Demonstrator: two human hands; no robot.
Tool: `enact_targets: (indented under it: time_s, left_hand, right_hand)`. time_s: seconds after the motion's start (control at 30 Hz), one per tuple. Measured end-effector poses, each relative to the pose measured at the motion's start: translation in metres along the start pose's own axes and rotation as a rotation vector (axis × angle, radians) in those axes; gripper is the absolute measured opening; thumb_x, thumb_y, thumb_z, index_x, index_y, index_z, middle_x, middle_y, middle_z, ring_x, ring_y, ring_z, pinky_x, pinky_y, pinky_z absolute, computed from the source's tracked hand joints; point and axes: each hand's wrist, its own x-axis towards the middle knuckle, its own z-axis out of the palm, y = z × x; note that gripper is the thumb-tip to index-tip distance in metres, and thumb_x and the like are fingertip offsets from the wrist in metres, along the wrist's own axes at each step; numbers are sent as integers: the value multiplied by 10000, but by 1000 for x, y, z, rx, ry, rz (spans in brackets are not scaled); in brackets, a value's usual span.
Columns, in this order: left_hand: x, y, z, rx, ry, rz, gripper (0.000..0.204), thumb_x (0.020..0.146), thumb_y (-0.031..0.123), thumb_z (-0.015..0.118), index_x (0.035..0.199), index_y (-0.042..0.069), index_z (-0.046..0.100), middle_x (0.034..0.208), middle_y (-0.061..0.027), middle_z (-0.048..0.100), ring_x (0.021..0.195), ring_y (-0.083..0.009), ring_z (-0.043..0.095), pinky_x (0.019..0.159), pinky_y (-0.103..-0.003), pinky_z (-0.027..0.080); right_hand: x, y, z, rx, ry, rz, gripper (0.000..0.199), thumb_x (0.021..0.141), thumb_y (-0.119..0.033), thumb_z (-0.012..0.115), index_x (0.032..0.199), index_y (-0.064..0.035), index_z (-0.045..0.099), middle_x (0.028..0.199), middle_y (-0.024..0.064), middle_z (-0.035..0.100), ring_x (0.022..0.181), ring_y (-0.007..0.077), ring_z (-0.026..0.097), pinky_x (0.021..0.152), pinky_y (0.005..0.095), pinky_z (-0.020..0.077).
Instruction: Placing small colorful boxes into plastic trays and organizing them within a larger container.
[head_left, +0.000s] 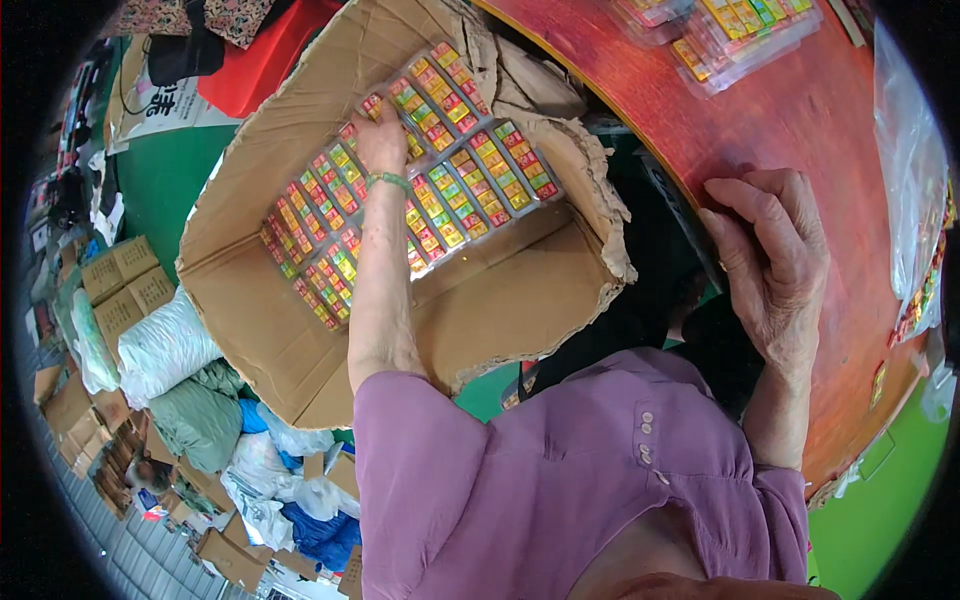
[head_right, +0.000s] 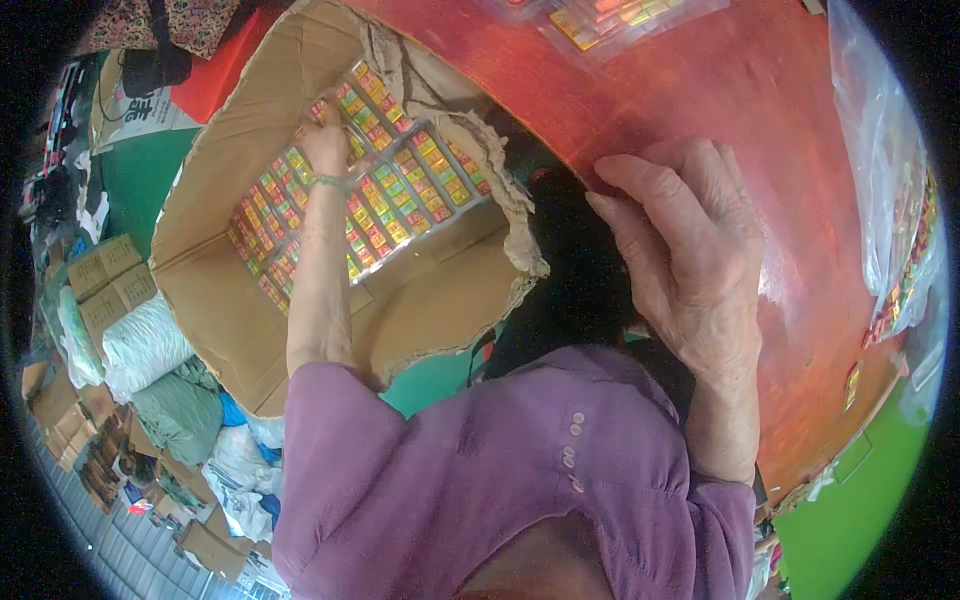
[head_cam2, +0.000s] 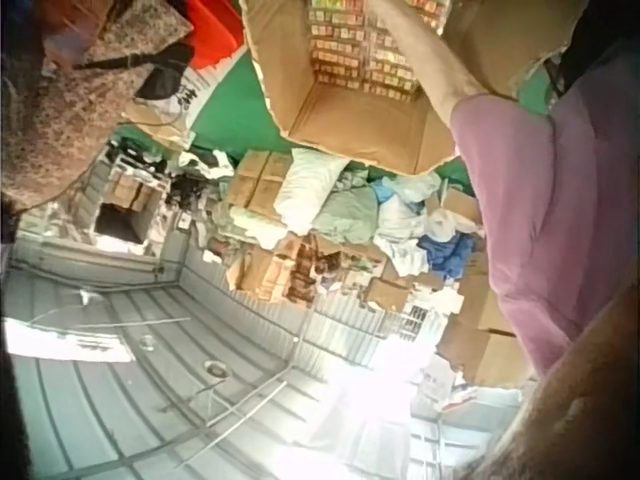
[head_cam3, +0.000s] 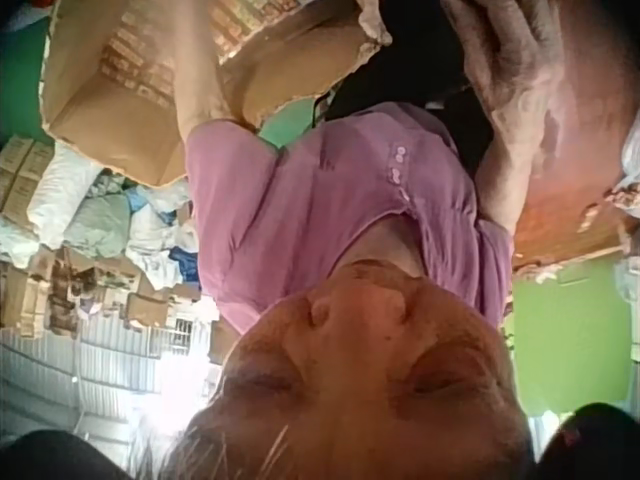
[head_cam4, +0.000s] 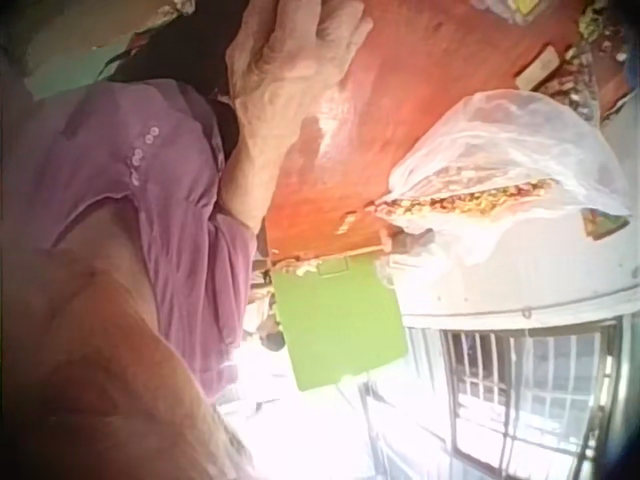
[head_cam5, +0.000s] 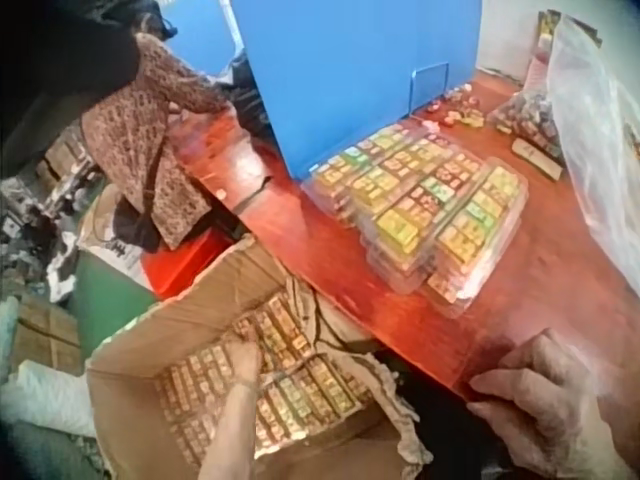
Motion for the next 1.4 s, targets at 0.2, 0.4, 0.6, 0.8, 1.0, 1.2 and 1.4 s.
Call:
enact_targets:
  time_s: [0.2,0.4,0.6,0.8,1.0,1.2,1.4]
  left_hand:
    - [15,-8,-10,111,-12,-6,811,934,446,536,1443,-133,284,1436,-370,389,1336,-451,423,1133,-411,329]
    - [-11,-1,0,-48,128,153,845,930,480,549,1493,-61,225,1504,-358,277,1411,-457,288,1151,-455,283]
    - [-24,-20,-12,161,-64,325,849,941,529,535,1511,-16,220,1517,-416,106,1419,-546,169,1173,-532,215]
    - [-10,-17,-18,50,-113,277,744,971,479,506,1500,12,269,1529,-407,65,1430,-553,119,1178,-543,198]
    - [-24,-13,-11,255,-68,365,746,958,523,494,1511,65,292,1569,-336,77,1430,-532,165,1157,-575,229]
    - [-28,-9,-5,277,10,378,816,921,582,524,1518,77,290,1562,-333,117,1393,-566,212,1136,-580,265]
    - [-20,-11,-1,191,26,405,823,912,548,568,1505,42,306,1536,-375,120,1377,-573,235,1140,-565,270]
  right_hand:
    - [0,-7,-1,-12,-40,5,223,807,15,724,1024,-3,678,940,113,597,889,238,602,768,306,485]
    - [-1,-18,-3,-39,-66,-45,225,790,3,736,1006,-8,676,937,120,611,876,252,618,750,322,497]
    - [42,-77,49,211,-560,-339,108,839,-84,575,912,-6,560,893,147,591,873,362,591,778,435,484]
    - [104,-75,202,-284,-1163,-247,180,800,-53,594,914,10,719,956,205,706,923,342,694,775,439,551]
    - [105,-41,261,-377,-1195,-227,258,823,-101,608,1059,-88,713,1004,167,717,980,333,690,848,468,533]
    - [114,-26,276,-390,-1234,-189,295,913,-253,602,1184,-151,664,1077,120,700,1056,302,664,906,456,510]
    - [121,-23,275,-295,-1163,-180,315,923,-315,615,1224,-232,656,1135,104,683,1094,300,642,965,444,493]
